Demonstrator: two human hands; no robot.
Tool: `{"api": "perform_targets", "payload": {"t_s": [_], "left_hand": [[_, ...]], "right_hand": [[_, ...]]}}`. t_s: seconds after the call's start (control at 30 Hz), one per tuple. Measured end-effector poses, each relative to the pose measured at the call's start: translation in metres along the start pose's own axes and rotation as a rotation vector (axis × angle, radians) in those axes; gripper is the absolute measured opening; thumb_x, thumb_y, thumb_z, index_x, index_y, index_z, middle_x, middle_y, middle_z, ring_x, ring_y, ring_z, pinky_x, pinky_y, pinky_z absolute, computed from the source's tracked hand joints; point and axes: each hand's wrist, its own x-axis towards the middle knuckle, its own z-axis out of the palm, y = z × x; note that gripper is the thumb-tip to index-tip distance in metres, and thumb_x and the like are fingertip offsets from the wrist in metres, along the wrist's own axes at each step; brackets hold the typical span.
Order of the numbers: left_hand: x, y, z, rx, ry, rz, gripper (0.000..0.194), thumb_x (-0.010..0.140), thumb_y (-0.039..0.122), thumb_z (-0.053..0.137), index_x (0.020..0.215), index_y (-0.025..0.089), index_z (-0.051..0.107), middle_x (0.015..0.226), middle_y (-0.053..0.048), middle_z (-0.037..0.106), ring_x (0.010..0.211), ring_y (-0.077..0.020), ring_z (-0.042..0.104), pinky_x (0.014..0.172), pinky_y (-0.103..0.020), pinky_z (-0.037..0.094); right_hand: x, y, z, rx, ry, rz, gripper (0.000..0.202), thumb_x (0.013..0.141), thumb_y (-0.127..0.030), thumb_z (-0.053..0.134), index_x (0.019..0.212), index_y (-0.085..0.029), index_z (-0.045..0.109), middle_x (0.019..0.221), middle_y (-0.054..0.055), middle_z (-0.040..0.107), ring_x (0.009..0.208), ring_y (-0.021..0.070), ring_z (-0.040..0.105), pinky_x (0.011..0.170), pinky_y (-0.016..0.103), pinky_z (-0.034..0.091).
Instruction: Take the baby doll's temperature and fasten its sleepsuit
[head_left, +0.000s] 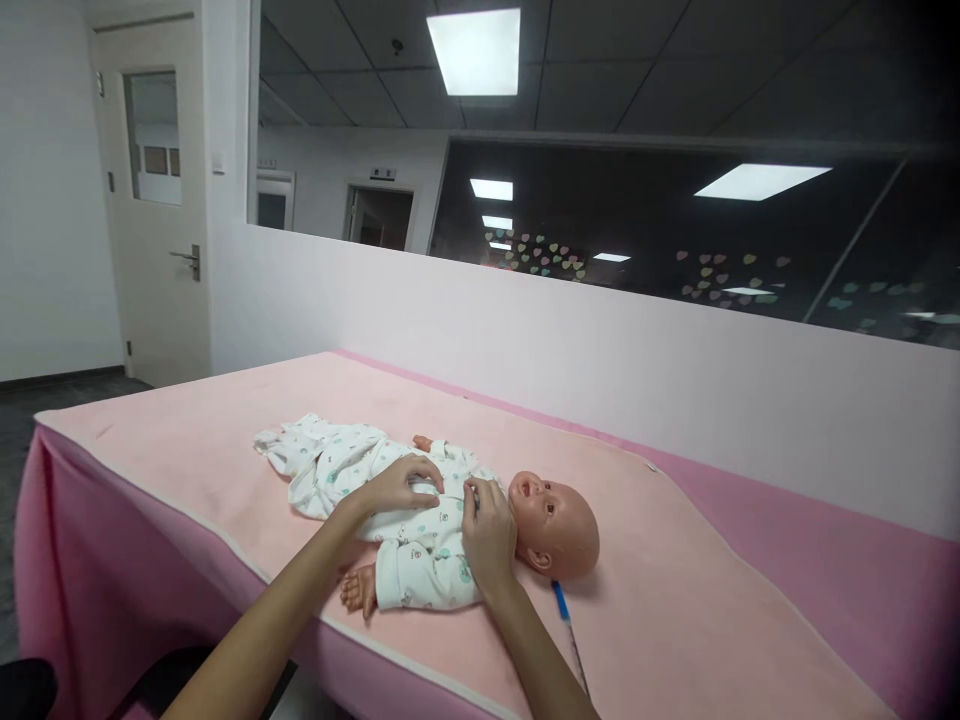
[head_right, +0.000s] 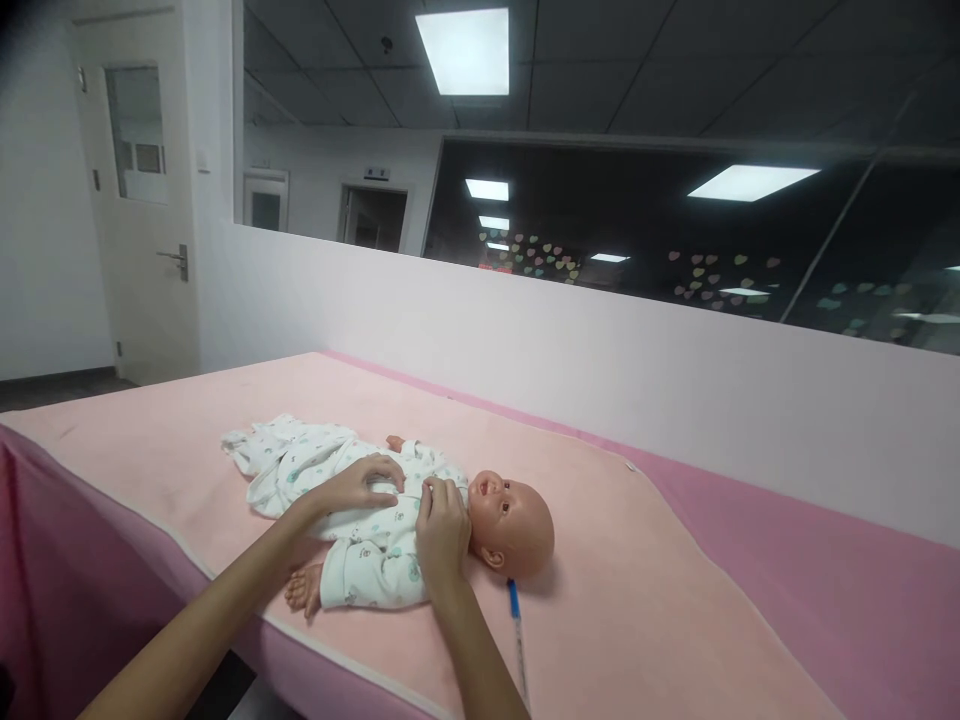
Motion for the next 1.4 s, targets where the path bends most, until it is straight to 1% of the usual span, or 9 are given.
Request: {"api": "perform_targets", "payload": {"t_s": [0.17,0.27,0.4,0.5,0.6,0.77,0.9,1.13,1.4], "left_hand": [[-0.001,0.008,0.002,0.289,-0.03,0.033,0.01,0.072,0.025,0.06,0.08,0.02,0.059,0.09,-0.002,0.055,0.09,-0.0196,0.047,0.085,-0.032,0.035],[-0.004,0.01,0.005,0.35,-0.008,0.011,0.009,0.074,0.028,0.057,0.076,0.019,0.056,0.087,-0.002,0.052,0.086,-0.0193,0.046,0.082,-0.032,0.036],[-0.009,0.011,0.01,0.234,0.081,-0.037,0.013,0.074,0.03,0.056,0.072,0.018,0.054,0.082,-0.001,0.053,0.084,-0.0187,0.046,0.08,-0.031,0.038],[-0.012,0.013,0.009,0.041,0.133,-0.048,0.012,0.072,0.026,0.059,0.081,0.018,0.056,0.089,-0.002,0.057,0.088,-0.0183,0.051,0.083,-0.03,0.04],[-0.018,0.011,0.002,-0.067,0.151,-0.096,0.023,0.069,0.025,0.064,0.091,0.018,0.059,0.096,-0.005,0.06,0.093,-0.0191,0.054,0.084,-0.029,0.042],[-0.035,-0.005,-0.019,0.003,0.177,-0.213,0.025,0.063,0.03,0.069,0.085,0.02,0.066,0.095,-0.004,0.065,0.091,-0.0209,0.058,0.083,-0.03,0.045],[-0.046,-0.018,-0.029,-0.059,0.206,-0.261,0.025,0.063,0.032,0.068,0.085,0.019,0.068,0.097,-0.004,0.066,0.092,-0.0218,0.059,0.082,-0.03,0.046],[-0.047,-0.012,-0.026,-0.027,0.242,-0.205,0.017,0.071,0.032,0.062,0.081,0.021,0.07,0.094,-0.004,0.068,0.089,-0.0213,0.06,0.078,-0.028,0.046],[-0.048,-0.015,-0.024,-0.112,0.316,-0.227,0.027,0.071,0.041,0.06,0.066,0.016,0.068,0.081,-0.006,0.067,0.078,-0.0202,0.059,0.068,-0.027,0.045]], "right_hand": [[0.0,-0.002,-0.002,-0.033,-0.041,-0.026,0.023,0.088,-0.025,0.034,0.08,-0.019,0.055,0.075,0.003,0.057,0.071,0.0152,0.05,0.061,0.025,0.033],[0.0,-0.002,-0.002,-0.031,-0.056,-0.03,0.022,0.088,-0.025,0.035,0.08,-0.019,0.055,0.075,0.003,0.057,0.071,0.0153,0.05,0.062,0.026,0.034],[-0.001,0.0,-0.001,-0.008,-0.04,-0.023,0.022,0.088,-0.024,0.035,0.082,-0.019,0.055,0.078,0.003,0.058,0.072,0.0157,0.05,0.062,0.026,0.034],[-0.001,0.001,0.0,0.006,-0.023,-0.023,0.021,0.088,-0.023,0.035,0.082,-0.019,0.054,0.077,0.003,0.057,0.072,0.0163,0.05,0.064,0.027,0.035],[-0.001,0.002,-0.001,-0.003,0.007,-0.035,0.02,0.088,-0.023,0.035,0.081,-0.019,0.054,0.076,0.004,0.056,0.075,0.0175,0.049,0.067,0.029,0.036],[0.001,0.003,0.0,0.02,-0.001,-0.063,0.021,0.088,-0.021,0.035,0.081,-0.019,0.054,0.08,0.005,0.055,0.078,0.0183,0.048,0.073,0.032,0.038],[0.002,0.004,0.0,0.066,-0.017,-0.057,0.019,0.087,-0.021,0.035,0.08,-0.019,0.053,0.078,0.005,0.056,0.077,0.0184,0.048,0.072,0.033,0.038],[0.001,0.005,0.001,0.142,-0.024,0.0,0.016,0.086,-0.023,0.038,0.08,-0.019,0.053,0.08,0.004,0.057,0.078,0.0182,0.049,0.072,0.033,0.04],[0.002,0.005,0.001,0.132,-0.037,-0.016,0.018,0.086,-0.024,0.036,0.081,-0.019,0.053,0.08,0.005,0.058,0.078,0.0183,0.049,0.073,0.033,0.039]]}}
